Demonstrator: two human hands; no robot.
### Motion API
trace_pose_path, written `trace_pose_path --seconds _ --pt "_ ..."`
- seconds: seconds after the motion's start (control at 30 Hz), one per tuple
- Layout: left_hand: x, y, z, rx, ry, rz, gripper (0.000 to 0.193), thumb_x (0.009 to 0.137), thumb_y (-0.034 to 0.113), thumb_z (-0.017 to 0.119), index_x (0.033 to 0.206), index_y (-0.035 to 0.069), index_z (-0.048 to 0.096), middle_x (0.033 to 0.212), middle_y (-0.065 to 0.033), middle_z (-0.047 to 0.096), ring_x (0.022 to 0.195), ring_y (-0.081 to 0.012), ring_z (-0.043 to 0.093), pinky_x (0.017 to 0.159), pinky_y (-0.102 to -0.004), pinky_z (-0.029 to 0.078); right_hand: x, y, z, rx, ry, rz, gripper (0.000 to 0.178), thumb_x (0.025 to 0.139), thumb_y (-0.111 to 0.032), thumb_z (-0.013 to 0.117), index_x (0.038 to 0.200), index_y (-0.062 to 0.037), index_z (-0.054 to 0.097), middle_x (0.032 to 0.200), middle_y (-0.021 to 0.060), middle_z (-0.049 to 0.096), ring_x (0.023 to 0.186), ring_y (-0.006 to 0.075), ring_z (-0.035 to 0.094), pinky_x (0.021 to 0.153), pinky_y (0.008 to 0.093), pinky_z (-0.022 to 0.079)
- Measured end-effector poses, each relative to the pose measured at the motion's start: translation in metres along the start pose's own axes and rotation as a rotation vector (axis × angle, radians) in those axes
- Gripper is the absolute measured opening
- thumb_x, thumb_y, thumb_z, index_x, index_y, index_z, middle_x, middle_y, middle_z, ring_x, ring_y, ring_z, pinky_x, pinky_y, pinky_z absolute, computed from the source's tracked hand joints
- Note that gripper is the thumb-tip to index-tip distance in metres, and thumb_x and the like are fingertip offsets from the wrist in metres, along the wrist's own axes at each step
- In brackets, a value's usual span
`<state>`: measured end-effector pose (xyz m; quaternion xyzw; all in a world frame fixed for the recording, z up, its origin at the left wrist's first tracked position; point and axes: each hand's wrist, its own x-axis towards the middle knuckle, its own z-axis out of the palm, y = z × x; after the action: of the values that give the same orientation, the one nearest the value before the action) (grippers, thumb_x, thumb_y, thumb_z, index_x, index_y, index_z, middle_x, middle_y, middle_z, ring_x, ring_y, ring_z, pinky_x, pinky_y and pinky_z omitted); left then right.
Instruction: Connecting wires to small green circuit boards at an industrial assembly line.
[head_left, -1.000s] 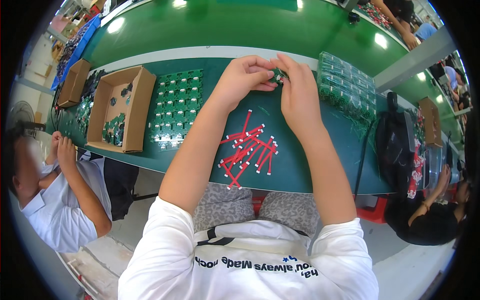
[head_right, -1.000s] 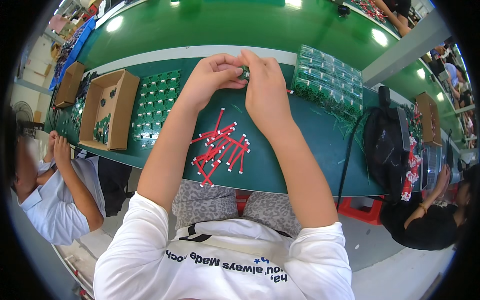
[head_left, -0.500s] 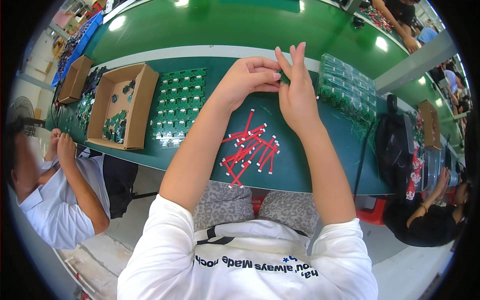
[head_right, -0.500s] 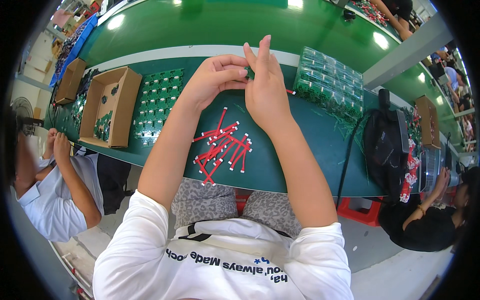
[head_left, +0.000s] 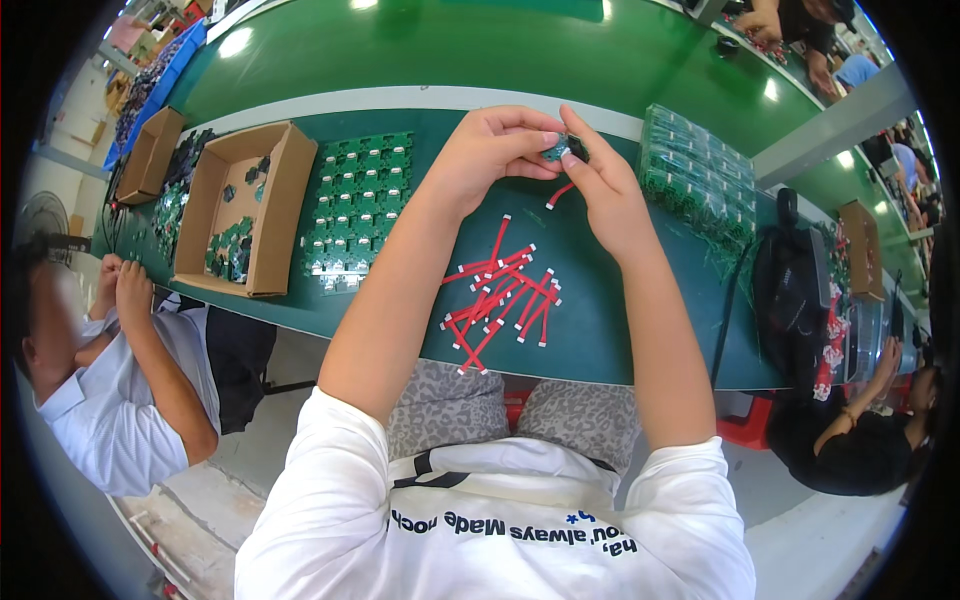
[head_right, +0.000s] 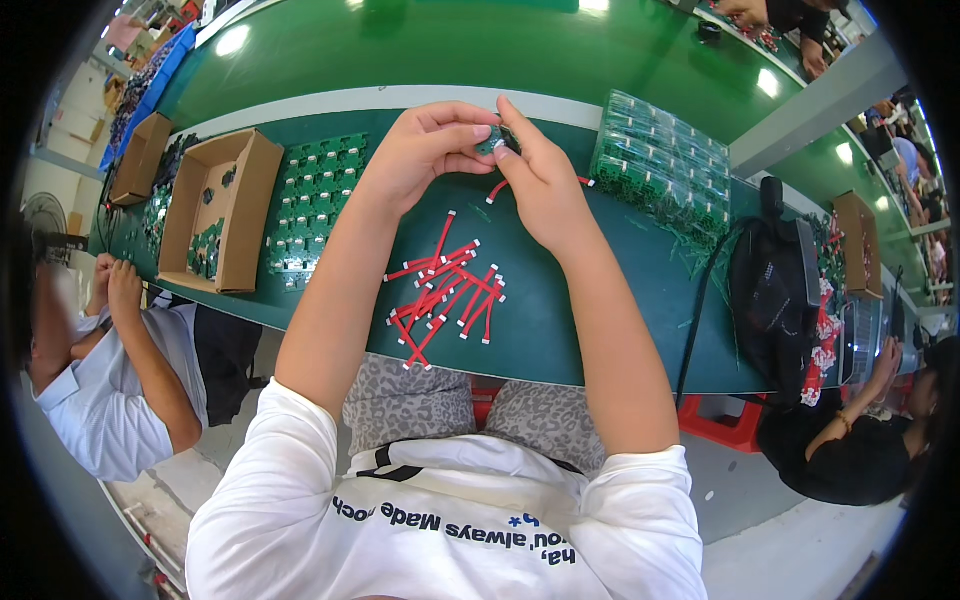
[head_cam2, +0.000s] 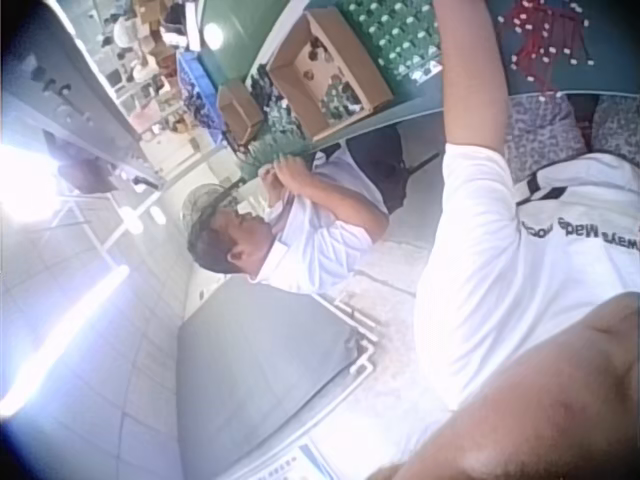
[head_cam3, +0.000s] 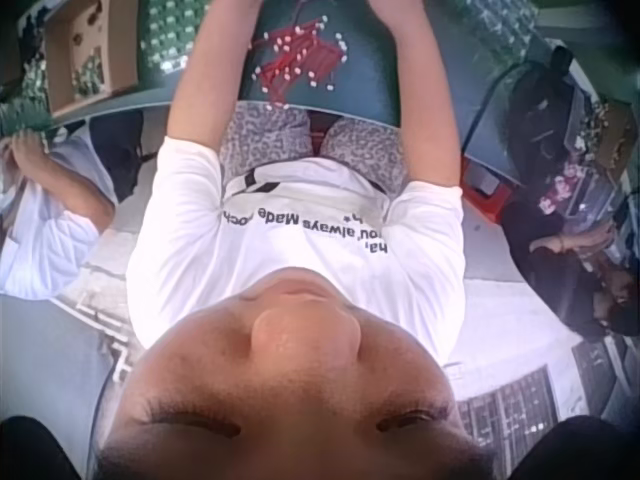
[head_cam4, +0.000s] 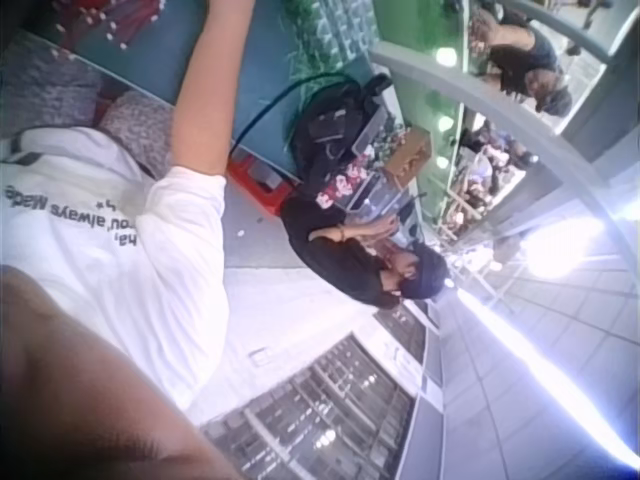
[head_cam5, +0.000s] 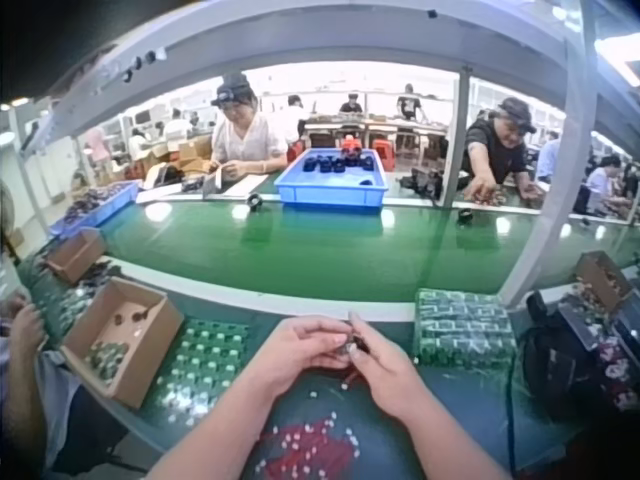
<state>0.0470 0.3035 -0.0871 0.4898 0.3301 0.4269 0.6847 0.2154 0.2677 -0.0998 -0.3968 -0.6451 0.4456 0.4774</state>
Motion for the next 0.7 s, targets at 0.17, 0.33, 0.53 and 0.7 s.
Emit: trace_pose_path --seconds 0.17,0.33,0.53,0.7 --pt "0.000 -0.001 0.002 0.033 0.017 0.012 0.022 0.086 0.010 0.061 0.104 -0.004 0.061 0.087 -0.0113 0.066 0.074 -0.0166 0.068 0.071 -0.0271 0.057 -0.001 -0.013 -0.002 0.131 -0.007 0.168 0.048 0.093 -0.004 0.042 0.140 0.0029 0.032 0.140 0.0141 0.041 0.128 0.0180 0.039 0.104 0.0257 0.030" --pt "0.001 0.001 0.004 0.031 0.030 -0.005 0.024 0.088 0.012 0.059 0.106 -0.005 0.061 0.087 -0.0119 0.066 0.075 -0.0180 0.068 0.072 -0.0279 0.057 -0.001 0.002 0.000 0.061 0.029 0.069 0.047 0.094 -0.004 0.041 0.140 -0.0012 0.035 0.129 0.0119 0.050 0.110 0.0134 0.049 0.092 0.0233 0.039" --pt "0.002 -0.001 -0.004 -0.001 -0.047 -0.004 0.036 0.092 0.022 0.053 0.114 -0.006 0.058 0.094 -0.0147 0.065 0.084 -0.0228 0.067 0.079 -0.0327 0.056 -0.001 -0.008 0.001 -0.031 0.055 0.153 0.047 0.094 -0.007 0.043 0.140 -0.0034 0.035 0.110 0.0100 0.056 0.083 0.0116 0.054 0.072 0.0241 0.046" --pt "-0.004 0.006 0.003 0.006 -0.170 -0.047 0.046 0.091 0.037 0.054 0.112 -0.004 0.060 0.096 -0.0162 0.065 0.092 -0.0234 0.065 0.087 -0.0330 0.050 0.000 -0.003 0.002 -0.144 0.117 0.145 0.051 0.092 -0.014 0.051 0.139 -0.0006 0.037 0.101 0.0117 0.058 0.070 0.0143 0.055 0.064 0.0265 0.048"
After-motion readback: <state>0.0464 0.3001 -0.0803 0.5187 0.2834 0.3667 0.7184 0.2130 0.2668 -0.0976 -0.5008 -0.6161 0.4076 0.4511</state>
